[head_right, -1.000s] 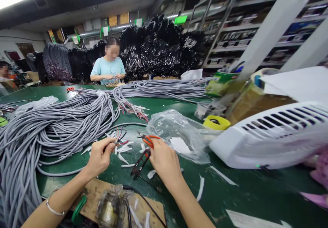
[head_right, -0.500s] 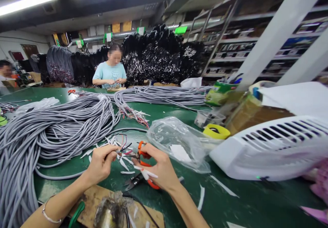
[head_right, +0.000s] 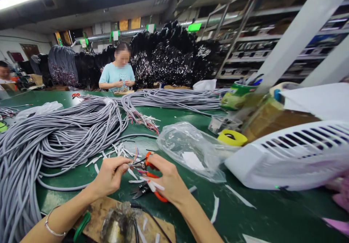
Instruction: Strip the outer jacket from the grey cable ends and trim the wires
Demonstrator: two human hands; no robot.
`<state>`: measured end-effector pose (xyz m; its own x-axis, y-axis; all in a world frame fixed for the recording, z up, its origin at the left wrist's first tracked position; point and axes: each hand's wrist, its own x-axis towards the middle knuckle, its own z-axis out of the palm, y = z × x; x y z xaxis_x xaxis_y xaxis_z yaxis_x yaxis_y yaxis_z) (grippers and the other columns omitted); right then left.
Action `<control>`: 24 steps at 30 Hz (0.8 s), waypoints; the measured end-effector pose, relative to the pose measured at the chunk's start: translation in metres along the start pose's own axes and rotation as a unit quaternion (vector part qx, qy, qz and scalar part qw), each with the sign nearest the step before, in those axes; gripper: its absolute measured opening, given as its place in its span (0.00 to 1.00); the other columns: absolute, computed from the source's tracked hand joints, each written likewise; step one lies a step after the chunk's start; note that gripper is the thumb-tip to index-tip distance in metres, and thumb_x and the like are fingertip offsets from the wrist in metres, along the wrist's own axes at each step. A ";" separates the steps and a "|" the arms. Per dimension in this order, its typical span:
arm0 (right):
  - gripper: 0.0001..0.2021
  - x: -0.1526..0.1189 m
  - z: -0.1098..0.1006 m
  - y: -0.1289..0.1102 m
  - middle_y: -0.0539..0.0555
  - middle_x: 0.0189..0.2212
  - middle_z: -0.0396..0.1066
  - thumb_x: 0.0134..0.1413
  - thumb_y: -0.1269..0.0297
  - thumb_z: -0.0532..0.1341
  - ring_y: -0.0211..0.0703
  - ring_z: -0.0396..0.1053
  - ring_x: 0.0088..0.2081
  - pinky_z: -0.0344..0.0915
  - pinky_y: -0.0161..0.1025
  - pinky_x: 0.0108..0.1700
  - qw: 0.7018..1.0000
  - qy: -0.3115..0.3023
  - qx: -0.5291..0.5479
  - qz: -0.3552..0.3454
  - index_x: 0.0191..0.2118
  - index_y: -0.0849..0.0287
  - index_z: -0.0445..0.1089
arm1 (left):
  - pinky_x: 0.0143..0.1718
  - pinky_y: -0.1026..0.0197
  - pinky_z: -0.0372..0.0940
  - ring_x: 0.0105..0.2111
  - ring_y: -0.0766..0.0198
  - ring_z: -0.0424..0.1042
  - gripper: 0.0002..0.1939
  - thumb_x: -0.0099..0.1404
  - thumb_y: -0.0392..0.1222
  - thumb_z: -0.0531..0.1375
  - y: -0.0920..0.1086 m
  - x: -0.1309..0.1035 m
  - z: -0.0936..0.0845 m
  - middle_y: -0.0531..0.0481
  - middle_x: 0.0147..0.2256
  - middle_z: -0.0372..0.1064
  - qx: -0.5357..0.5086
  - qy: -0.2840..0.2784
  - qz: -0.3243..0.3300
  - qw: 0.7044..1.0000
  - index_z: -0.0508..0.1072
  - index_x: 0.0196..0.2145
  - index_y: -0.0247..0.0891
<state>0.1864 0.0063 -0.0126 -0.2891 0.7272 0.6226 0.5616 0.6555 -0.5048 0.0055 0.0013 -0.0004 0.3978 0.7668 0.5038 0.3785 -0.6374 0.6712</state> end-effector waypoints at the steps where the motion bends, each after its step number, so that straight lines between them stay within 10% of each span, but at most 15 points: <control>1: 0.05 -0.001 0.001 0.000 0.51 0.22 0.66 0.46 0.63 0.57 0.38 0.64 0.24 0.62 0.32 0.26 1.000 0.000 -0.006 -0.004 0.25 0.59 0.65 | 0.25 0.65 0.57 0.22 0.65 0.63 0.14 0.62 0.37 0.48 0.001 0.000 0.000 0.47 0.23 0.69 -0.016 -0.010 -0.015 1.000 0.73 0.31 0.33; 9: 0.10 -0.006 0.006 -0.007 0.52 0.21 0.65 0.54 0.63 0.51 0.37 0.63 0.23 0.61 0.31 0.26 0.995 -0.007 -0.085 -0.045 0.24 0.58 0.62 | 0.19 0.67 0.46 0.17 0.71 0.48 0.16 0.62 0.43 0.48 0.001 0.000 0.004 0.55 0.16 0.51 -0.173 -0.060 -0.132 0.974 0.65 0.20 0.34; 16: 0.20 -0.012 0.009 -0.007 0.48 0.11 0.57 0.57 0.60 0.48 0.33 0.55 0.14 0.51 0.30 0.19 0.972 0.065 -0.202 -0.105 0.16 0.58 0.60 | 0.21 0.67 0.46 0.18 0.71 0.49 0.15 0.62 0.41 0.49 0.004 0.004 -0.001 0.55 0.17 0.51 -0.125 -0.045 -0.104 0.986 0.70 0.24 0.32; 21: 0.20 -0.018 0.012 0.012 0.48 0.09 0.57 0.53 0.56 0.50 0.33 0.53 0.12 0.49 0.31 0.17 0.974 0.091 -0.206 0.002 0.15 0.58 0.61 | 0.19 0.67 0.45 0.18 0.71 0.47 0.19 0.64 0.46 0.48 0.019 -0.009 -0.017 0.57 0.17 0.48 -0.166 -0.014 -0.114 0.979 0.71 0.42 0.31; 24: 0.14 -0.019 0.020 0.036 0.51 0.12 0.64 0.48 0.56 0.53 0.39 0.60 0.14 0.53 0.33 0.18 0.966 0.003 -0.236 0.101 0.20 0.57 0.67 | 0.17 0.69 0.46 0.15 0.73 0.46 0.24 0.64 0.53 0.47 0.042 -0.050 -0.033 0.59 0.16 0.45 -0.286 -0.040 -0.156 0.944 0.68 0.46 0.32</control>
<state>0.1971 0.0199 -0.0547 -0.1324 0.8282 0.5446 0.8980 0.3328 -0.2878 -0.0258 -0.0618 0.0202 0.4120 0.8879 0.2047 -0.0170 -0.2171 0.9760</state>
